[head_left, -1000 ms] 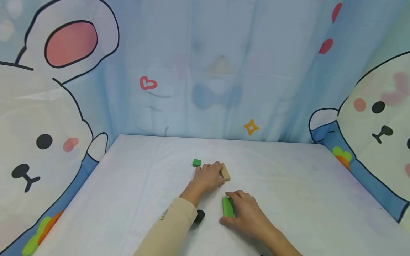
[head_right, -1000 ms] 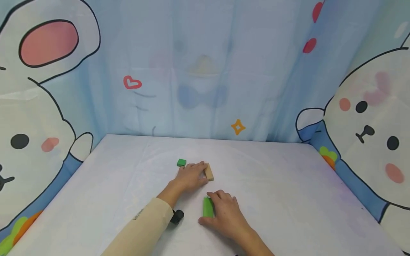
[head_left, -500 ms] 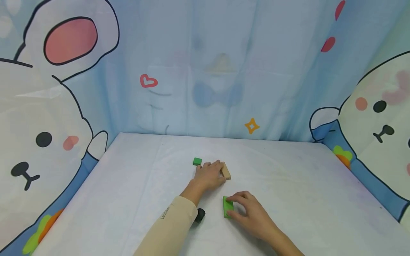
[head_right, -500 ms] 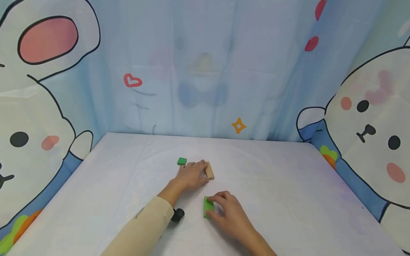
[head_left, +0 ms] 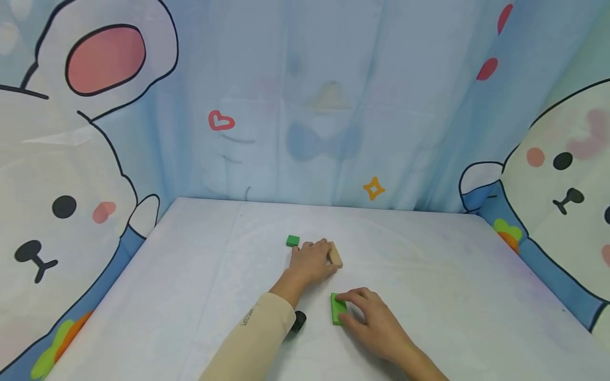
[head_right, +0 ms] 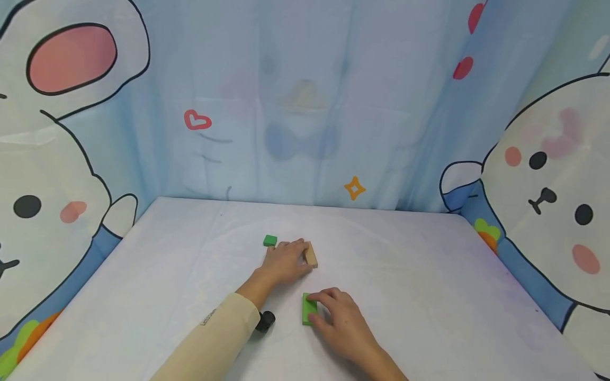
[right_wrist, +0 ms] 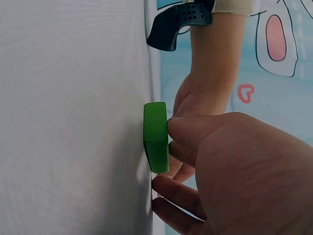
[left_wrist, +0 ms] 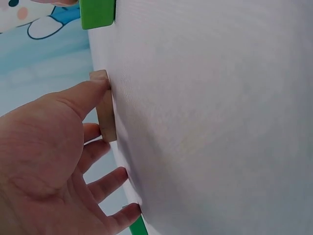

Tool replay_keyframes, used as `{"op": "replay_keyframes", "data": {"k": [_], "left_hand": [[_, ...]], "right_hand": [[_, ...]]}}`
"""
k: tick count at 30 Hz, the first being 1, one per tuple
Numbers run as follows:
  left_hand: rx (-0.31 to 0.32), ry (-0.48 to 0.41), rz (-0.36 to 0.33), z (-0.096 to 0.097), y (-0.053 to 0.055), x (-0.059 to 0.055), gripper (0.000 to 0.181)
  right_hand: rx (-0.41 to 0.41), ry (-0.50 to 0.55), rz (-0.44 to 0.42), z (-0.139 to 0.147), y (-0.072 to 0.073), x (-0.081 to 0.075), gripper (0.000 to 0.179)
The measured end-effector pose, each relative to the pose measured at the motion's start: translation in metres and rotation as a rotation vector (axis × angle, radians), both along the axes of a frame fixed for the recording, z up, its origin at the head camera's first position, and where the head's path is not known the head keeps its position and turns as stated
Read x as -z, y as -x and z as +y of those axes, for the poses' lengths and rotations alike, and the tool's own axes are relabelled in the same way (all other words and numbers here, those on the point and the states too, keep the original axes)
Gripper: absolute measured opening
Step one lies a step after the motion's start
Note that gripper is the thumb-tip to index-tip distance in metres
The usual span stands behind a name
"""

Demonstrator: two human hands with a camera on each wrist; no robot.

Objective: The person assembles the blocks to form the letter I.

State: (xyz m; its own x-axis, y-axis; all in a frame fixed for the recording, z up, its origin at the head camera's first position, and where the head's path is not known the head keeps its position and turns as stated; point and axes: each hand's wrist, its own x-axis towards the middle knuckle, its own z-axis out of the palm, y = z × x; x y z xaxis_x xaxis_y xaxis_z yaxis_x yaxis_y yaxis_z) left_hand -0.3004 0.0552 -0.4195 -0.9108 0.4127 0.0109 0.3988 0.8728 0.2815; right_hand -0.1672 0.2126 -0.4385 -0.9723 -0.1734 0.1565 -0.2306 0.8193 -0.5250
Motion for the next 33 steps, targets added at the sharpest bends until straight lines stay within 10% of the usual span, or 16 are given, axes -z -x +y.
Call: {"op": "replay_keyframes", "data": {"k": [33], "left_hand": [[0.013, -0.330, -0.175, -0.0087, 0.0042, -0.0028, 0.065]], "right_hand": [[-0.029, 0.016, 0.050, 0.0042, -0.0011, 0.0033, 0.024]]}}
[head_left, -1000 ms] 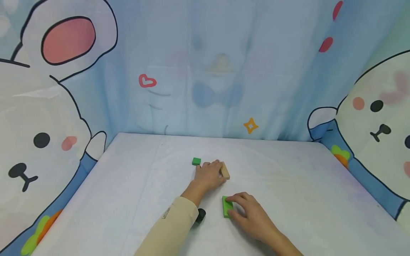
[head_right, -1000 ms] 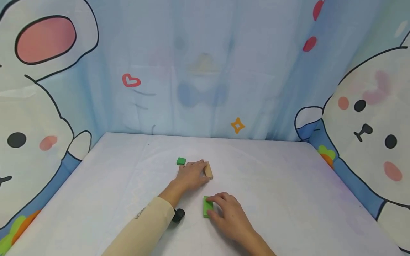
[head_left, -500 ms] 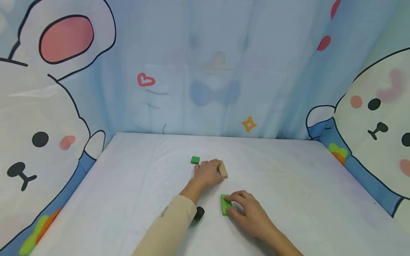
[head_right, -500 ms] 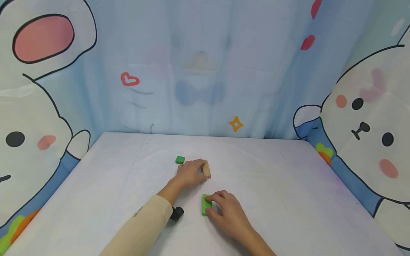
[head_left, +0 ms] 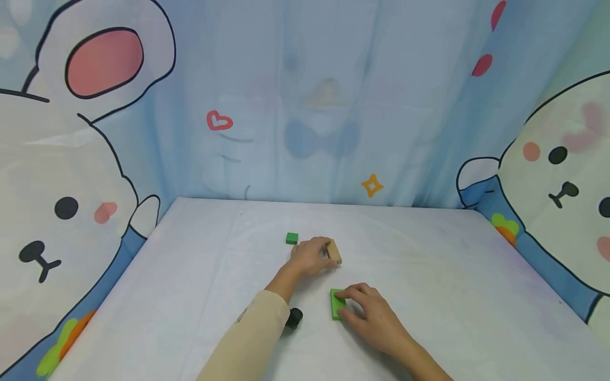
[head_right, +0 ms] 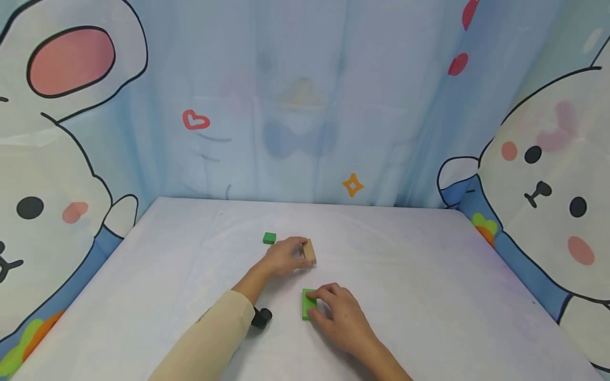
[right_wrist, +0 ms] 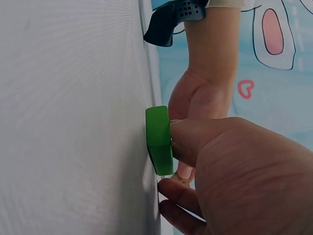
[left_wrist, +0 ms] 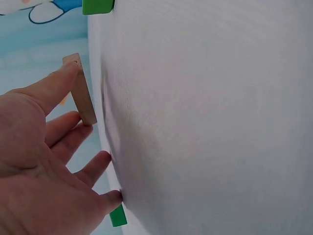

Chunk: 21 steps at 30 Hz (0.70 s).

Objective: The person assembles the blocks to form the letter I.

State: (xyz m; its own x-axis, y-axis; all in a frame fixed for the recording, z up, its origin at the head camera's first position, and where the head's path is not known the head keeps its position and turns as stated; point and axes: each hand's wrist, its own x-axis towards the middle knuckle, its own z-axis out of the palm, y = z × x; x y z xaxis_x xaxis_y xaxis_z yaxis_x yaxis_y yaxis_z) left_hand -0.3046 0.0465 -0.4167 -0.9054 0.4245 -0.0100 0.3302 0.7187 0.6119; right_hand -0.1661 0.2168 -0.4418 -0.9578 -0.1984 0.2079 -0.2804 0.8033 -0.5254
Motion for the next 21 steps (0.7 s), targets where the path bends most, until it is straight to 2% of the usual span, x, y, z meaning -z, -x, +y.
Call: {"op": "replay_keyframes", "data": {"k": [8, 15, 21], "left_hand": [[0.015, -0.107, -0.022, -0.004, -0.004, 0.002, 0.065], [0.042, -0.116, -0.027, -0.005, -0.008, -0.002, 0.064], [0.066, -0.090, 0.004, -0.003, -0.014, -0.005, 0.063]], "right_hand": [[0.007, 0.007, -0.005, -0.001, 0.000, -0.001, 0.024], [0.005, 0.019, -0.022, -0.001, 0.000, 0.000, 0.024], [-0.002, 0.019, -0.008, 0.000, -0.001, -0.001, 0.024]]}}
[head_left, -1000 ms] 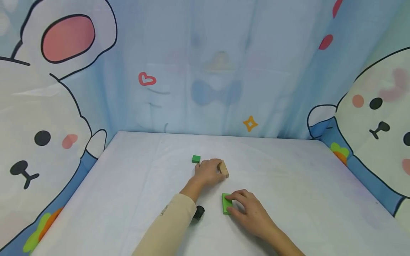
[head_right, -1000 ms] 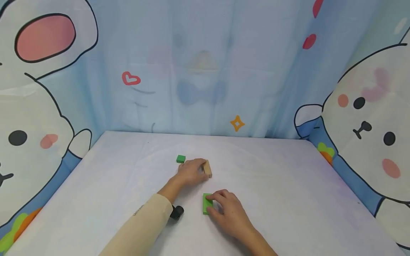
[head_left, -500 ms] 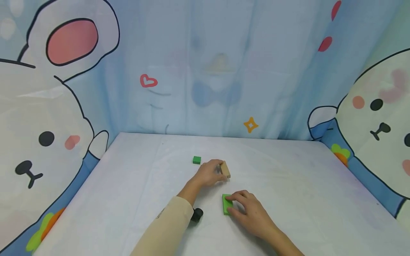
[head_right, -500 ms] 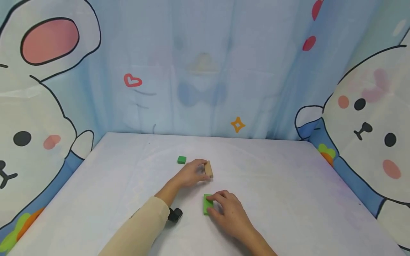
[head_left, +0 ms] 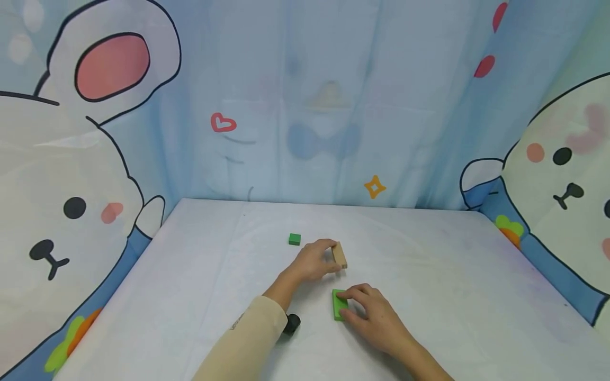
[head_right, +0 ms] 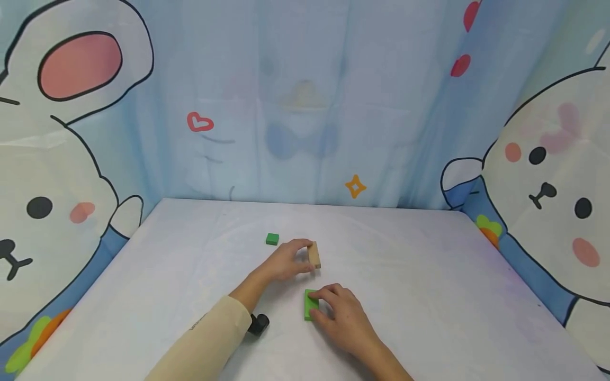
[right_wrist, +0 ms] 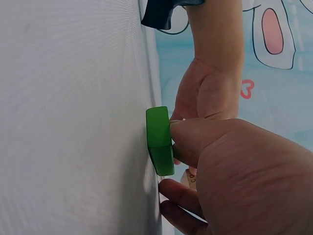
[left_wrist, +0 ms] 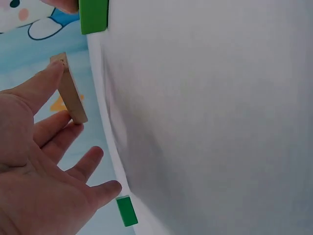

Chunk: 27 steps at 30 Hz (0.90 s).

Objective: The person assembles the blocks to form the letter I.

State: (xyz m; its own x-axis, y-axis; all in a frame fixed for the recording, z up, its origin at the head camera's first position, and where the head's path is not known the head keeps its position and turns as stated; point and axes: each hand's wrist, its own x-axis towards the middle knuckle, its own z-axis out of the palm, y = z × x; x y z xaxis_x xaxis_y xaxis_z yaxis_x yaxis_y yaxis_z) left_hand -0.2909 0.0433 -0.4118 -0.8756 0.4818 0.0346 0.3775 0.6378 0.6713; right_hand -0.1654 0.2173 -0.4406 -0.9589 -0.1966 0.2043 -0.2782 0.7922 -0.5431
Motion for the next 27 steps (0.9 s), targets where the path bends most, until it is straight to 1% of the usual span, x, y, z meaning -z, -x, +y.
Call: {"op": "replay_keyframes", "data": {"k": [7, 9, 13, 17, 22, 27], "left_hand": [[0.020, 0.042, 0.033, 0.002, -0.006, -0.001, 0.062], [0.028, 0.039, 0.025, 0.002, -0.007, -0.001, 0.062], [0.063, 0.028, -0.001, 0.000, -0.009, -0.001, 0.062], [0.090, 0.036, 0.014, -0.001, -0.010, 0.000, 0.063], [0.095, 0.054, 0.023, -0.003, -0.011, -0.001, 0.063], [0.101, 0.062, 0.008, -0.006, -0.014, -0.002, 0.063]], "right_hand": [[0.000, 0.001, -0.007, 0.002, 0.000, 0.001, 0.024], [0.004, 0.001, -0.007, 0.002, -0.001, 0.002, 0.024], [0.004, -0.004, 0.009, 0.003, -0.001, 0.002, 0.024], [-0.013, -0.003, 0.034, 0.004, -0.001, 0.002, 0.023], [-0.029, -0.002, 0.050, 0.005, 0.002, 0.002, 0.023], [-0.030, 0.006, 0.036, 0.004, 0.003, 0.003, 0.024]]}}
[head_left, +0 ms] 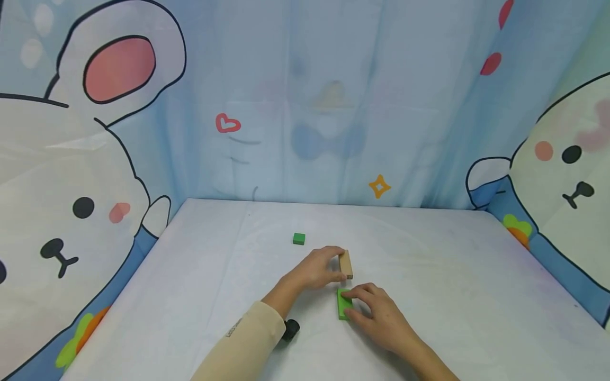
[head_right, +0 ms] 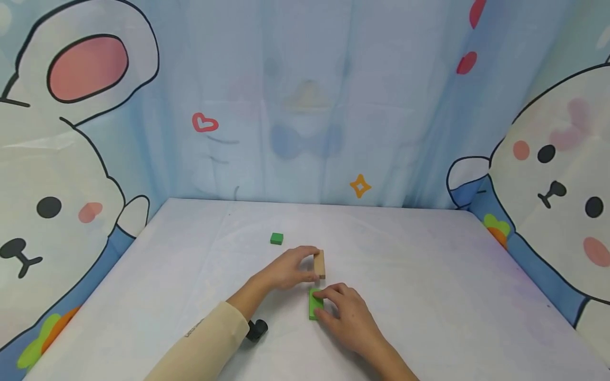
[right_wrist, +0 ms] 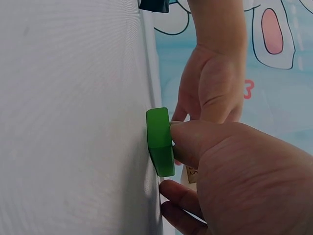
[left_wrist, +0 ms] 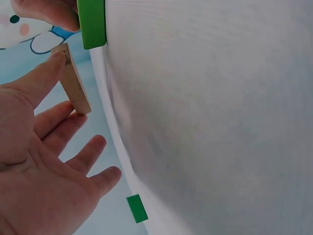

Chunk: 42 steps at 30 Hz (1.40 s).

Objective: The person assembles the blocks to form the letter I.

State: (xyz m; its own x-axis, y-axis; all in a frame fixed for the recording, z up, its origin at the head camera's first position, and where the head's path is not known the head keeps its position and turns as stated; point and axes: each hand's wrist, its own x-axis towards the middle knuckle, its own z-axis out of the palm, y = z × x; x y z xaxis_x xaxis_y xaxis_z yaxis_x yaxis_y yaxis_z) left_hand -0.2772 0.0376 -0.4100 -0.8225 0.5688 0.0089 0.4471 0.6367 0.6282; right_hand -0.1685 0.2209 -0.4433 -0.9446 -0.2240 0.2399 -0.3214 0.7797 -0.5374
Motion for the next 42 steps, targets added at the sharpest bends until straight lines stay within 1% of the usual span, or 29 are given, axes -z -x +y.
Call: {"op": "replay_keyframes", "data": {"k": [7, 18, 25, 32, 37, 42], "left_hand": [[0.006, -0.002, -0.019, -0.0027, -0.0040, -0.0002, 0.064], [-0.003, 0.004, -0.065, -0.0056, -0.0071, -0.0005, 0.064], [0.009, 0.037, -0.045, -0.0065, -0.0061, 0.0023, 0.062], [0.011, 0.040, -0.051, -0.0058, -0.0045, 0.0072, 0.061], [0.005, 0.038, -0.041, -0.0064, -0.0049, 0.0069, 0.061], [0.018, 0.022, -0.035, -0.0068, -0.0058, 0.0072, 0.059]], "right_hand": [[0.006, 0.011, -0.040, -0.0008, -0.0013, -0.0011, 0.024], [0.015, 0.018, -0.057, -0.0026, 0.0003, 0.0001, 0.024], [0.018, 0.018, -0.061, -0.0030, 0.0002, -0.0017, 0.023], [0.033, 0.023, -0.088, -0.0034, -0.0007, -0.0023, 0.024], [0.033, 0.017, -0.061, -0.0036, -0.0003, -0.0020, 0.024], [0.034, 0.003, -0.049, -0.0032, 0.0000, -0.0036, 0.023]]}}
